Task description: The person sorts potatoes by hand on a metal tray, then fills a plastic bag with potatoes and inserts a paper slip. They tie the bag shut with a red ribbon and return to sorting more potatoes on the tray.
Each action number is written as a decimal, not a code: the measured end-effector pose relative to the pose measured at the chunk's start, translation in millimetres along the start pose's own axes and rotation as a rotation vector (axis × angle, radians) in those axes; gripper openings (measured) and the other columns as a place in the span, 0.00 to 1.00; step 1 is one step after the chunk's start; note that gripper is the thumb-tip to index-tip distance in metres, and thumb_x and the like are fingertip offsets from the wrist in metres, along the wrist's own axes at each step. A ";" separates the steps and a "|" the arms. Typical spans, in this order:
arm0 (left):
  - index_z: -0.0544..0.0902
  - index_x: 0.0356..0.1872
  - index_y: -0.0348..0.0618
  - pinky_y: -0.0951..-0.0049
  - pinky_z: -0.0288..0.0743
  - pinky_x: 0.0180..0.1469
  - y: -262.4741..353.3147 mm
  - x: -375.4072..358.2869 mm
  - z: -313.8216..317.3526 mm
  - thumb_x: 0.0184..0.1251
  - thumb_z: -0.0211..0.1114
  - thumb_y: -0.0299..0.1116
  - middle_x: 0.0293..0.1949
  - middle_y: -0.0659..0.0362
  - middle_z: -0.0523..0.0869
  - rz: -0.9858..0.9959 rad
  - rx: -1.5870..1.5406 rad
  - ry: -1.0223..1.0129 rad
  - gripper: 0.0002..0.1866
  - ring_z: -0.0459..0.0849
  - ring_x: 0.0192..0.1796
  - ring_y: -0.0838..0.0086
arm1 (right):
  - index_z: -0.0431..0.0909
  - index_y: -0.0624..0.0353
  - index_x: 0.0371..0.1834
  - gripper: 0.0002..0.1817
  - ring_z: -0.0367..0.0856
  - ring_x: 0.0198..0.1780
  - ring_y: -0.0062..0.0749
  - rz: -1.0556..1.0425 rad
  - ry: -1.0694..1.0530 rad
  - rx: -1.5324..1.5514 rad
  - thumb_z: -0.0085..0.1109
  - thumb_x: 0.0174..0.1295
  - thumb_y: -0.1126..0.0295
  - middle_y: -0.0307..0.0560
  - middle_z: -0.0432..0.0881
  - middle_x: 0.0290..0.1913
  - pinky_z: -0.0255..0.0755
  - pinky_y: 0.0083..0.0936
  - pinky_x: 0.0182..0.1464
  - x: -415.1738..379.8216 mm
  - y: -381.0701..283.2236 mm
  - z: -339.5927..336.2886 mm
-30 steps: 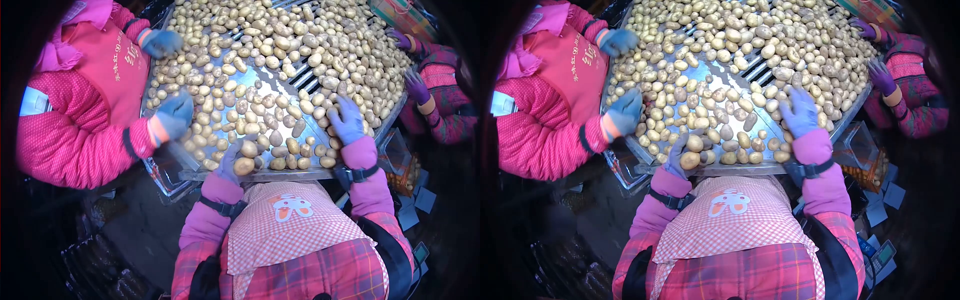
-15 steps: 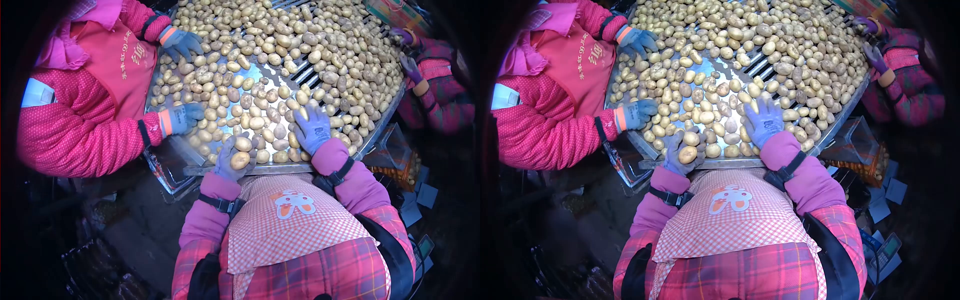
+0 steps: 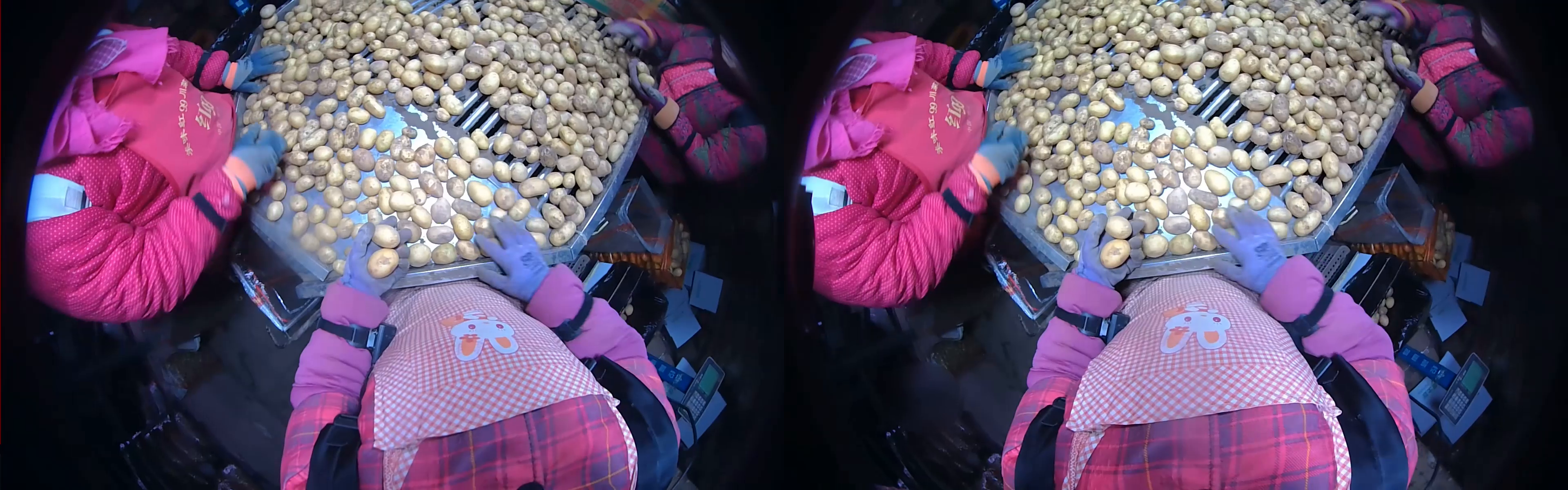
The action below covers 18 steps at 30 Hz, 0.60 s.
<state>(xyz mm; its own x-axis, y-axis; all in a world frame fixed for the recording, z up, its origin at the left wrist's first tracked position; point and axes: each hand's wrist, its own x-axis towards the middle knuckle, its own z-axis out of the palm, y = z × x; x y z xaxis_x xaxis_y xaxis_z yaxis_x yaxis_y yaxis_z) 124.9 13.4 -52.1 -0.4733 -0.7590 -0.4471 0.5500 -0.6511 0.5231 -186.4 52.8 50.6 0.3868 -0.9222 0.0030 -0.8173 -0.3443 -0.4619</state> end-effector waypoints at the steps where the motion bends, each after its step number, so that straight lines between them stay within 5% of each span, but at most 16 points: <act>1: 0.65 0.66 0.46 0.68 0.76 0.45 0.9 -0.6 1.2 0.71 0.48 0.56 0.57 0.53 0.76 -0.015 -0.002 -0.022 0.31 0.77 0.45 0.69 | 0.74 0.53 0.58 0.30 0.71 0.59 0.59 -0.054 0.017 -0.070 0.67 0.50 0.57 0.60 0.72 0.58 0.66 0.49 0.57 6.0 -4.4 5.0; 11: 0.66 0.68 0.46 0.68 0.75 0.47 -12.1 -8.1 -4.5 0.71 0.50 0.55 0.61 0.55 0.75 0.326 0.482 0.096 0.32 0.77 0.51 0.70 | 0.73 0.49 0.62 0.29 0.73 0.60 0.51 -0.229 0.001 0.010 0.64 0.55 0.57 0.57 0.74 0.60 0.65 0.47 0.61 77.1 2.5 58.5; 12: 0.67 0.67 0.45 0.68 0.75 0.46 11.8 -19.5 33.9 0.71 0.50 0.55 0.61 0.54 0.75 0.100 0.059 0.123 0.31 0.77 0.49 0.70 | 0.73 0.48 0.63 0.28 0.75 0.59 0.49 -0.221 -0.069 0.137 0.63 0.57 0.58 0.57 0.75 0.59 0.67 0.45 0.61 83.2 2.9 54.8; 13: 0.68 0.67 0.45 0.68 0.75 0.45 26.3 -26.1 53.7 0.72 0.50 0.55 0.60 0.54 0.75 -0.124 -0.367 0.145 0.31 0.77 0.48 0.69 | 0.71 0.51 0.65 0.28 0.76 0.58 0.48 0.061 -0.251 0.548 0.61 0.60 0.62 0.58 0.76 0.58 0.71 0.38 0.58 82.3 -5.4 22.2; 15: 0.68 0.67 0.46 0.67 0.75 0.44 27.2 -33.7 49.2 0.71 0.50 0.56 0.60 0.54 0.75 -0.081 -0.327 0.178 0.31 0.77 0.46 0.68 | 0.72 0.57 0.63 0.25 0.79 0.53 0.39 0.106 0.184 0.582 0.60 0.61 0.67 0.55 0.78 0.55 0.74 0.31 0.53 59.6 37.2 13.7; 16: 0.68 0.67 0.47 0.67 0.76 0.42 26.1 -36.6 47.0 0.71 0.50 0.57 0.60 0.53 0.76 -0.047 -0.279 0.197 0.32 0.77 0.44 0.68 | 0.73 0.60 0.60 0.22 0.79 0.50 0.35 0.365 0.252 0.674 0.59 0.62 0.67 0.52 0.78 0.51 0.74 0.31 0.51 44.9 37.2 -18.6; 17: 0.68 0.67 0.47 0.67 0.76 0.42 17.0 -33.2 33.0 0.71 0.51 0.58 0.59 0.54 0.76 0.010 -0.141 0.213 0.32 0.77 0.42 0.68 | 0.74 0.63 0.57 0.22 0.78 0.50 0.41 0.615 0.305 0.550 0.59 0.61 0.66 0.54 0.78 0.49 0.73 0.35 0.50 34.8 36.1 -51.3; 18: 0.68 0.67 0.47 0.67 0.76 0.41 7.7 -29.7 18.9 0.70 0.51 0.59 0.58 0.54 0.76 0.065 -0.001 0.237 0.33 0.77 0.41 0.68 | 0.74 0.63 0.56 0.23 0.78 0.48 0.45 0.477 0.345 0.164 0.60 0.59 0.63 0.55 0.78 0.49 0.72 0.38 0.50 7.0 77.4 -58.2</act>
<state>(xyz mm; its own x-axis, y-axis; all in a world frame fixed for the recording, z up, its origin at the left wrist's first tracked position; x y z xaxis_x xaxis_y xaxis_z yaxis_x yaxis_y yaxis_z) 130.2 30.9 -21.1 -0.2620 -0.7782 -0.5708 0.5749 -0.6009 0.5553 -271.8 9.4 66.4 -0.1892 -0.9812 0.0369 -0.7796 0.1273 -0.6132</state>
